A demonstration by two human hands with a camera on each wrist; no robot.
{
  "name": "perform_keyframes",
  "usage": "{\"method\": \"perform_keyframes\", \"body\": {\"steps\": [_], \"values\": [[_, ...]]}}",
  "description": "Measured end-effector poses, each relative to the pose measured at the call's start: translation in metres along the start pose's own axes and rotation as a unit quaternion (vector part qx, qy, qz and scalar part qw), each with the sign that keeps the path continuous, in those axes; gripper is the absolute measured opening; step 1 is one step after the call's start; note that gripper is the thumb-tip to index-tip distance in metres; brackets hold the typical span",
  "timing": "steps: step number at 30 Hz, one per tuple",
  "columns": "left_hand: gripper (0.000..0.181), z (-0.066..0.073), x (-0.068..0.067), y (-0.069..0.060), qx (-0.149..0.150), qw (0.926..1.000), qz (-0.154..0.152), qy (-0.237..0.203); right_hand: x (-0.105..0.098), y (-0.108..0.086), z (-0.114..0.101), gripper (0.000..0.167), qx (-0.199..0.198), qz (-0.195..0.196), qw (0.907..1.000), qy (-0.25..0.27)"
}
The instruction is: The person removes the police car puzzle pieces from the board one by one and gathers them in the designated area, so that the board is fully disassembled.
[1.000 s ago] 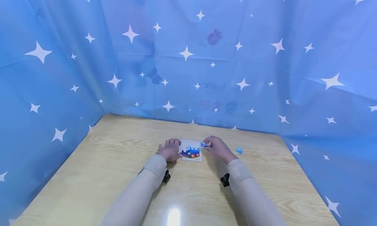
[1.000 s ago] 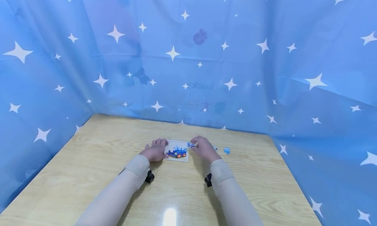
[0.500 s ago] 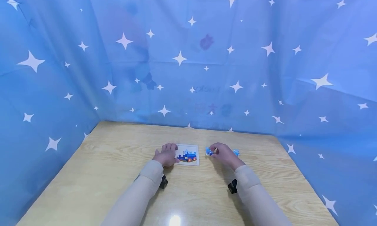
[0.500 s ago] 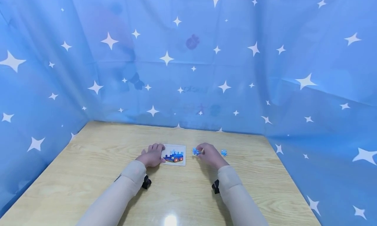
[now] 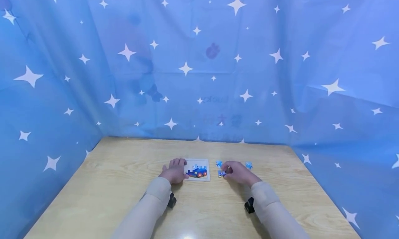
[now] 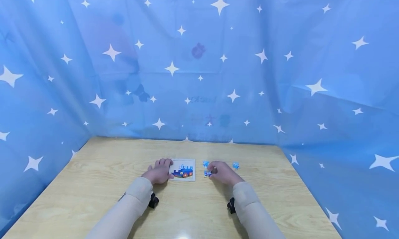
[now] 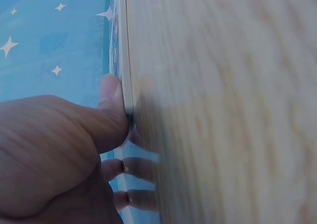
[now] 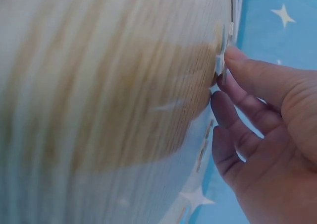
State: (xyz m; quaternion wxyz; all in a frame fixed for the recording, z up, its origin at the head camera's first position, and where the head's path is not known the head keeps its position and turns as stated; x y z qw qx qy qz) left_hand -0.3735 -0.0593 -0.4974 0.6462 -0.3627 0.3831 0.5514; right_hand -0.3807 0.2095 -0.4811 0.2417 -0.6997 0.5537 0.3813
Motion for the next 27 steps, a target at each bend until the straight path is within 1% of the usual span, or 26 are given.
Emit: {"method": "perform_keyframes", "body": {"steps": [2,5,7,10,12,14,17,23,27], "values": [[0.053,0.0013,-0.0023,-0.0007,0.001,1.0,0.002,0.0,-0.0015,0.0007,-0.002,0.025,-0.012,0.004,0.9999,0.002],[0.053,0.0008,-0.0015,-0.0007,0.0,0.9999,0.015,0.0,-0.0014,0.0011,-0.004,0.024,-0.029,0.005,0.9995,0.008],[0.053,-0.0001,0.0001,-0.0013,-0.002,0.9999,0.015,0.004,0.0003,0.0004,-0.0037,0.024,-0.034,0.004,0.9994,0.007],[0.052,0.0013,-0.0011,-0.0029,0.002,0.9999,0.016,0.0,0.0023,-0.0012,-0.0015,0.025,-0.032,0.005,0.9995,0.001],[0.051,0.0042,-0.0045,-0.003,0.007,0.9999,0.014,-0.002,0.0004,-0.0014,-0.0002,0.027,-0.029,0.013,0.9995,-0.002],[0.05,0.0045,-0.0065,-0.0046,0.012,0.9998,0.017,-0.002,0.0011,-0.0026,0.0001,0.028,-0.03,0.018,0.9994,-0.001],[0.049,0.0042,-0.0079,-0.0036,0.017,0.9997,0.017,0.002,-0.0006,-0.0024,-0.0018,0.027,-0.036,0.027,0.999,0.003],[0.048,0.0,-0.0026,0.0005,0.018,0.9996,0.021,0.001,0.0011,-0.0019,-0.0076,0.022,-0.059,0.017,0.9981,0.002],[0.048,-0.0004,0.0008,-0.0009,0.017,0.9996,0.022,-0.004,0.0037,-0.0045,-0.0065,0.021,-0.062,0.015,0.998,0.001]]}}
Point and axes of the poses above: each hand's wrist, its own y-axis towards the middle knuckle, its own x-axis out of the palm, z = x × y, the point moved 5 cm from there along y, towards the middle knuckle, and after that the axes turned 10 degrees about z, right-handed, at the moved point
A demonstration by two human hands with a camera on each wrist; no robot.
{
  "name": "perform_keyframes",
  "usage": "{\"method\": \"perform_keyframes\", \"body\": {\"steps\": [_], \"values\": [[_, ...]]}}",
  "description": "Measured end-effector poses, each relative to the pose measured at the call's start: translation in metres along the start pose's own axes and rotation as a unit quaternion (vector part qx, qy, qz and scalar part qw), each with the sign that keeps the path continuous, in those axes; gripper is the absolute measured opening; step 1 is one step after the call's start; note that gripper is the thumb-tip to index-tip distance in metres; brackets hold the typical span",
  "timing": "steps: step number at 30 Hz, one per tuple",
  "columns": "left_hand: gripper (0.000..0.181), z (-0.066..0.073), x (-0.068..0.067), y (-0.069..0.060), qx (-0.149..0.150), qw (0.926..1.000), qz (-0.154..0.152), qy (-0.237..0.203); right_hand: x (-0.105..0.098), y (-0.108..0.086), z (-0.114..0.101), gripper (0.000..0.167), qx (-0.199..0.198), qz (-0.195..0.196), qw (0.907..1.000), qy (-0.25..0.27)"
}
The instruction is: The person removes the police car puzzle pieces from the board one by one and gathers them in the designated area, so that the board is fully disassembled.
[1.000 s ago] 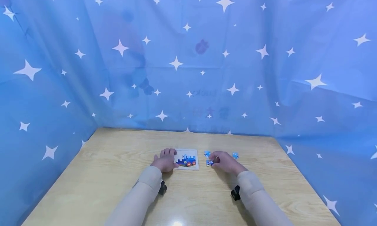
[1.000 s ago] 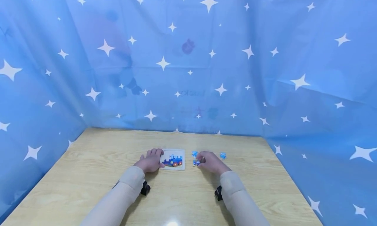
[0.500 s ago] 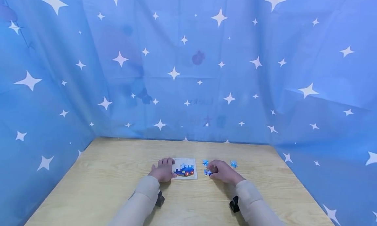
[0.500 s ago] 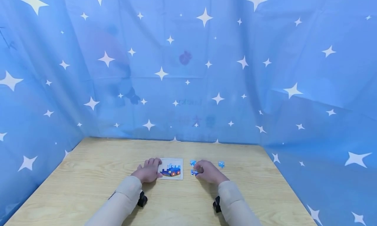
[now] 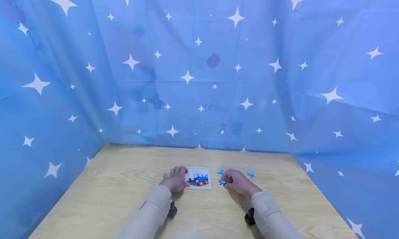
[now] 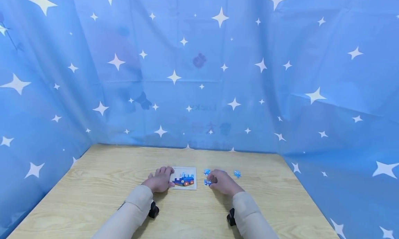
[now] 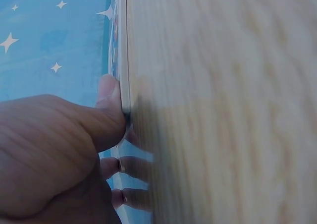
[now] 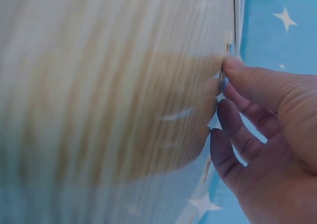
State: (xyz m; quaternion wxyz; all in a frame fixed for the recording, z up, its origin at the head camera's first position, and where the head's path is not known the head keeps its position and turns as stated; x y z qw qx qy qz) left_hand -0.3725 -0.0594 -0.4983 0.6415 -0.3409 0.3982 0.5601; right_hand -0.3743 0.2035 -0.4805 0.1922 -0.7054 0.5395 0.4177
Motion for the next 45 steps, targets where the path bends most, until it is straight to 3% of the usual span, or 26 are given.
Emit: {"method": "perform_keyframes", "body": {"steps": [6,13,19,30,33,38,45], "values": [[0.05,0.0,-0.004,0.002,-0.004,1.0,0.004,0.0,-0.002,0.006,-0.001,0.022,0.007,0.018,0.9998,0.003],[0.048,-0.006,0.005,0.006,0.0,0.9998,0.018,-0.002,0.005,0.012,-0.009,0.021,0.004,0.04,0.9992,-0.001],[0.045,-0.005,0.012,0.006,0.001,0.9998,0.022,0.0,0.011,0.013,-0.014,0.022,0.008,0.037,0.9991,0.019],[0.047,-0.007,0.009,0.006,0.0,0.9987,0.051,0.005,0.021,0.023,-0.029,0.021,-0.046,0.008,0.9987,0.02],[0.045,-0.006,0.015,-0.001,0.003,0.999,0.046,0.002,0.028,0.015,-0.029,0.021,-0.038,0.003,0.999,0.023],[0.045,-0.007,0.012,-0.008,-0.001,0.9995,0.03,-0.003,0.033,0.011,-0.034,0.019,-0.033,0.015,0.9993,0.008],[0.049,-0.012,0.016,0.006,0.001,0.9997,0.021,0.013,0.019,0.009,-0.026,0.019,-0.015,0.036,0.999,-0.023]]}}
Point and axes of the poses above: each hand's wrist, its own y-axis towards the middle knuckle, its own x-axis out of the palm, z = x × y, the point moved 5 cm from there along y, towards the middle knuckle, and after that the axes turned 10 degrees about z, right-handed, at the moved point
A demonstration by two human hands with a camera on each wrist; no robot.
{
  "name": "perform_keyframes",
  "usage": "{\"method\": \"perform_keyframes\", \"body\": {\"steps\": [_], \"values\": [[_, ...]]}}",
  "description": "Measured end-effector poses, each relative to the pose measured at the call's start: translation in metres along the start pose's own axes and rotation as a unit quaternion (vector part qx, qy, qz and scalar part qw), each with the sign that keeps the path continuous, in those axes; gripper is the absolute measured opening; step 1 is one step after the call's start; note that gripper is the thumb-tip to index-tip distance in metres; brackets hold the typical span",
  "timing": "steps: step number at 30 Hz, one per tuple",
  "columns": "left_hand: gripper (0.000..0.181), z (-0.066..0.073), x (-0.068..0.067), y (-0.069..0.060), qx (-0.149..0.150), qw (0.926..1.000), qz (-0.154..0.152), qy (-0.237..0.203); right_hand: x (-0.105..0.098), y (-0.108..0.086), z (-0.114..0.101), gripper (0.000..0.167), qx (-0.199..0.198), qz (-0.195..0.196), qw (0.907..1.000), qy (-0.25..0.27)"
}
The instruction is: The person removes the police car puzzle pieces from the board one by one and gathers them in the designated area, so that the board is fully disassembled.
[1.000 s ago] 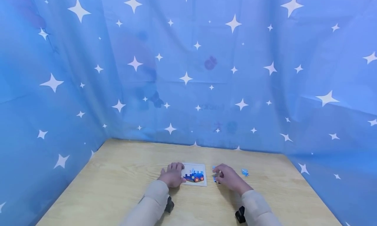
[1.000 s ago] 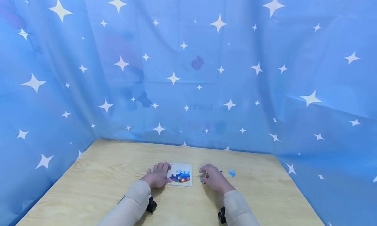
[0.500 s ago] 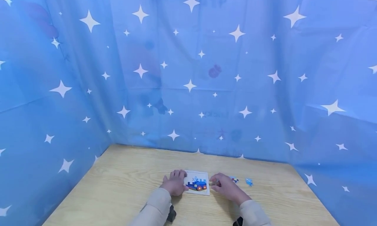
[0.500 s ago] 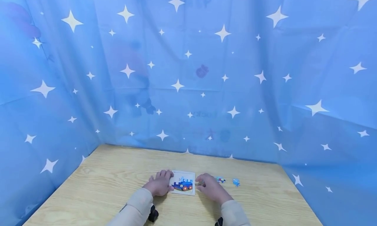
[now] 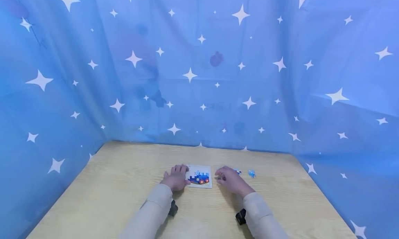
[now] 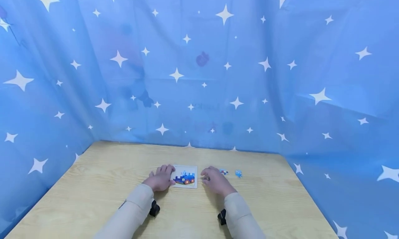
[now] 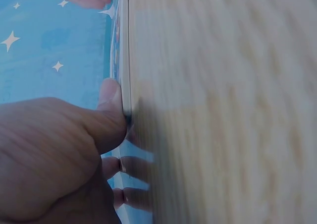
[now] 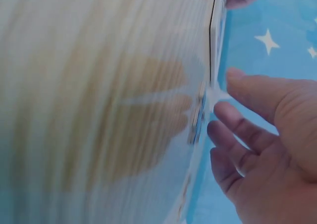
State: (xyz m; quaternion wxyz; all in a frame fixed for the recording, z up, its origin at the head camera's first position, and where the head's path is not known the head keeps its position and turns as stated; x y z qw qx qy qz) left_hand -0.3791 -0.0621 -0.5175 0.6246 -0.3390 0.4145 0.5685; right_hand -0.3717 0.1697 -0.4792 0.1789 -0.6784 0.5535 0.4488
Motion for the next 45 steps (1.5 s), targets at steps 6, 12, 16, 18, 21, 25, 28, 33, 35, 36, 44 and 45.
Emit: {"method": "perform_keyframes", "body": {"steps": [6,12,16,18,21,25,28,33,35,36,44,45], "values": [[0.051,0.003,-0.007,0.001,-0.008,0.9999,-0.007,-0.001,-0.009,-0.003,0.011,0.025,0.036,-0.023,0.9991,-0.003],[0.052,0.009,-0.011,-0.004,-0.012,0.9996,-0.024,0.01,-0.012,-0.008,0.017,0.023,0.036,-0.033,0.9987,-0.014],[0.054,0.011,-0.01,-0.001,-0.022,0.9993,-0.029,0.012,-0.015,-0.009,0.017,0.016,0.019,-0.034,0.999,-0.021],[0.055,0.011,-0.011,0.002,-0.021,0.9992,-0.032,0.009,-0.017,-0.006,0.019,0.016,0.022,-0.026,0.9991,-0.025],[0.057,0.011,-0.008,0.006,-0.02,0.999,-0.039,0.005,-0.02,-0.004,0.022,0.017,0.035,-0.017,0.9988,-0.029],[0.055,0.009,-0.005,0.005,-0.031,0.9985,-0.044,0.007,-0.018,-0.003,0.021,0.019,0.037,-0.025,0.9985,-0.031],[0.056,0.007,-0.005,0.003,-0.036,0.9984,-0.044,0.008,-0.015,0.0,0.013,0.022,0.041,-0.026,0.9986,-0.02],[0.055,0.013,-0.012,0.003,-0.022,0.999,-0.038,0.007,-0.005,0.018,-0.013,0.029,0.032,-0.033,0.9989,-0.005],[0.056,0.017,-0.014,0.004,-0.018,0.9989,-0.039,0.016,0.001,0.025,-0.025,0.032,0.023,-0.049,0.9984,-0.013],[0.056,0.02,-0.015,0.004,-0.016,0.9986,-0.044,0.022,0.004,0.027,-0.03,0.034,0.019,-0.057,0.998,-0.02],[0.055,0.031,-0.027,-0.006,-0.003,0.9957,-0.067,0.064,0.021,0.028,-0.04,0.036,-0.015,-0.074,0.9921,-0.1],[0.056,0.031,-0.028,-0.007,-0.008,0.9952,-0.072,0.066,0.024,0.027,-0.04,0.034,-0.017,-0.073,0.9917,-0.105]]}}
Point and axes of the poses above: each hand's wrist, its own y-axis towards the middle knuckle, its own x-axis out of the palm, z = x × y, the point moved 5 cm from there along y, towards the middle knuckle, and after that the axes turned 10 degrees about z, right-handed, at the moved point
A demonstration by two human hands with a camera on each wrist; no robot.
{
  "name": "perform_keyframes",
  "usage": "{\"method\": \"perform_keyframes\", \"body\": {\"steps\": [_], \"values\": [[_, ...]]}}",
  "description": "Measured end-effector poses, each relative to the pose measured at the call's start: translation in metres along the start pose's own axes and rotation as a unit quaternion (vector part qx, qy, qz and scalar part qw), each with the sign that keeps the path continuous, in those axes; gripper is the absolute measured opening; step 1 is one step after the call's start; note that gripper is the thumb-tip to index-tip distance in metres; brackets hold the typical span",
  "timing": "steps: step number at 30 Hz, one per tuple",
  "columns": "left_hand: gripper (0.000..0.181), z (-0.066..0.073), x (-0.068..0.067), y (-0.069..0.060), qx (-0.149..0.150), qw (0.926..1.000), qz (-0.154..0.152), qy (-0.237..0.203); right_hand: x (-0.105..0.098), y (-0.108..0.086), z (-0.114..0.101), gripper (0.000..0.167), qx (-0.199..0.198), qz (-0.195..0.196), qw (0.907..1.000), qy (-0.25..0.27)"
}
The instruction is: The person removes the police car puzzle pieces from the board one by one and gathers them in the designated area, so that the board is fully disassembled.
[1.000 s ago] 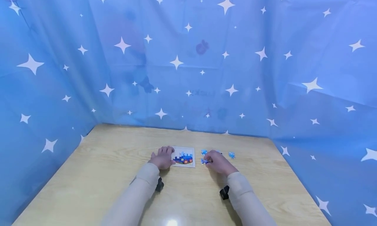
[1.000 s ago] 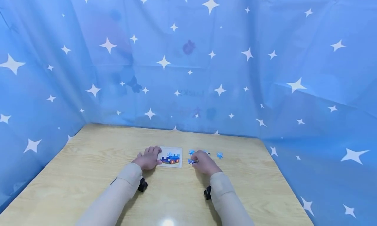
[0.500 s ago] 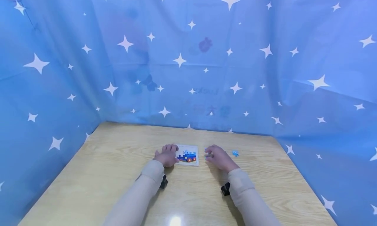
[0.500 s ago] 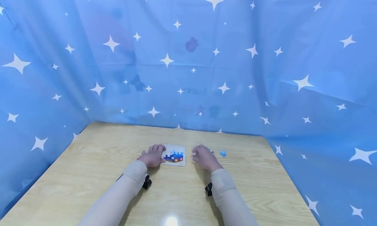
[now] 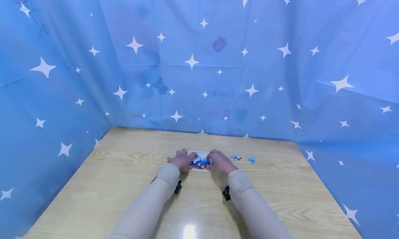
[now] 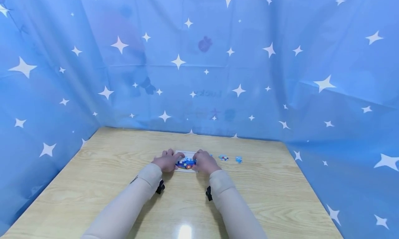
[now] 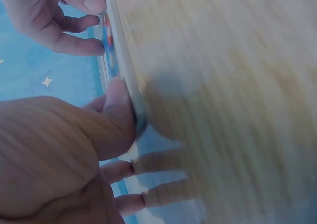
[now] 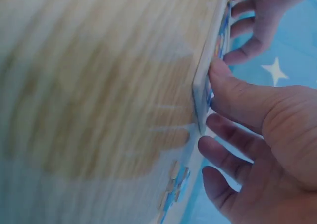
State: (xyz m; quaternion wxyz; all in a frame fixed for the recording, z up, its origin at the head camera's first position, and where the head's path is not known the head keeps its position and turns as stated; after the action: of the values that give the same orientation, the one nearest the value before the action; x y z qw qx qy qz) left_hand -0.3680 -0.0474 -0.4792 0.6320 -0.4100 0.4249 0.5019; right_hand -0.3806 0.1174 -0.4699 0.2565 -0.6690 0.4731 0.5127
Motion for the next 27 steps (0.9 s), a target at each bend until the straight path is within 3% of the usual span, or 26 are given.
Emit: {"method": "perform_keyframes", "body": {"steps": [5,12,17,27], "values": [[0.055,-0.005,0.006,0.011,-0.015,0.9998,-0.009,0.01,0.006,0.001,-0.002,0.027,-0.01,0.02,0.9992,-0.033],[0.049,-0.002,0.01,0.017,-0.007,0.9998,0.01,-0.014,0.009,0.003,-0.005,0.023,-0.003,0.018,0.9968,-0.078],[0.047,0.002,0.006,0.017,0.003,0.9997,0.019,-0.017,0.011,0.005,-0.003,0.024,0.0,0.017,0.9966,-0.081],[0.046,0.009,-0.001,0.015,0.017,0.9991,0.011,-0.038,0.011,0.001,-0.001,0.025,0.011,0.011,0.9982,-0.058]]}}
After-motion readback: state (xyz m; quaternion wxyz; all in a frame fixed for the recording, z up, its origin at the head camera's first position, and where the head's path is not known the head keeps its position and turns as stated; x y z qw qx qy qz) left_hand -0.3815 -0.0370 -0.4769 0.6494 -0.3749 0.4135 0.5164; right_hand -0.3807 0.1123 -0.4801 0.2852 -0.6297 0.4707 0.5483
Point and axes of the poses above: each hand's wrist, its own y-axis towards the middle knuckle, its own x-axis out of the palm, z = x × y, the point moved 5 cm from there along y, towards the middle knuckle, and after that the axes turned 10 degrees about z, right-handed, at the moved point
